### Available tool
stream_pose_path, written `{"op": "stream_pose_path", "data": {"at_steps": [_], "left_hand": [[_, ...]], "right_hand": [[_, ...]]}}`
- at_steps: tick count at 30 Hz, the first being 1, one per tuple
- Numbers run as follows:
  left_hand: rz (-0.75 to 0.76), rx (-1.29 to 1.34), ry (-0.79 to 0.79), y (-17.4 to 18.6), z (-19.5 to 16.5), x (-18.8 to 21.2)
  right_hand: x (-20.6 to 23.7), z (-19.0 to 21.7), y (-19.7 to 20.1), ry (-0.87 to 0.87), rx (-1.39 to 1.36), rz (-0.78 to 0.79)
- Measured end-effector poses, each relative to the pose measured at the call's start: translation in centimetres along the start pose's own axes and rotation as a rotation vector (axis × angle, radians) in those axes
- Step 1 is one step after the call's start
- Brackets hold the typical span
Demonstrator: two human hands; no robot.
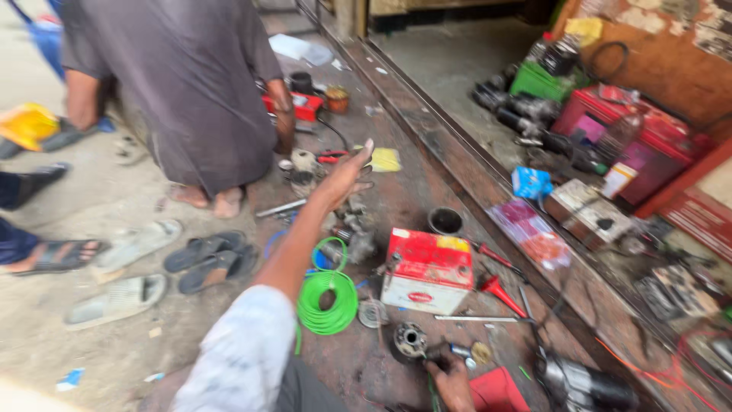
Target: The person sits on the floor of an auto electrical workshop and tests a starter motor armature. They connect a green cable and tester probe between a car battery and the armature, hold the armature against the battery terminals, and handle the armature and starter housing pieces while checking the response.
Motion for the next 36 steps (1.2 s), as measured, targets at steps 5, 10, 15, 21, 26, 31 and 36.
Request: {"op": "stream_pose_path", "data": {"at_steps": [5, 10, 15, 21, 26, 31, 36], "left_hand": [[-0.247, 0.005, -0.090, 1.4, -3.1, -1.8], [-0.272, 0.055, 0.090, -0.8, -4.2, -0.6], [-0.280, 0.139, 0.079, -1.8, -4.6, 0.3], [-0.324, 0.255, 0.086, -1.8, -4.0, -0.5], [-0.259, 0.330, 0.079, -1.7, -4.2, -0.2], [-0.234, 0.363, 0.093, -2.4, -4.1, 0.0], [-0.194, 0.381, 0.108, -3.4, -3.5, -0.4]], "right_hand": [[-1.7, 3.2, -3.3, 0.143, 0.240, -0.088], [-2.2, 5.2, -4.6, 0.061, 0.286, -0.163], [-2.8, 3.6, 0.1, 0.007, 0.179, -0.228], [-1.0, 0.5, 1.6, -0.214, -0.187, -0.242], [-0.5, 1.1, 1.4, -0.315, -0.372, -0.221], [-0.2, 1.5, 1.8, -0.329, -0.303, -0.243], [-0.4, 1.5, 2.0, -0.285, -0.269, -0.262]]}}
Point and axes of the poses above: each hand's wrist, its own x-axis away from the middle knuckle, its own y-axis out of the back of the hand, z = x × y, the point moved 4 cm from there along -x, towards the middle knuckle, and after that the axes turned 14 degrees about -z, right-handed, at the moved point
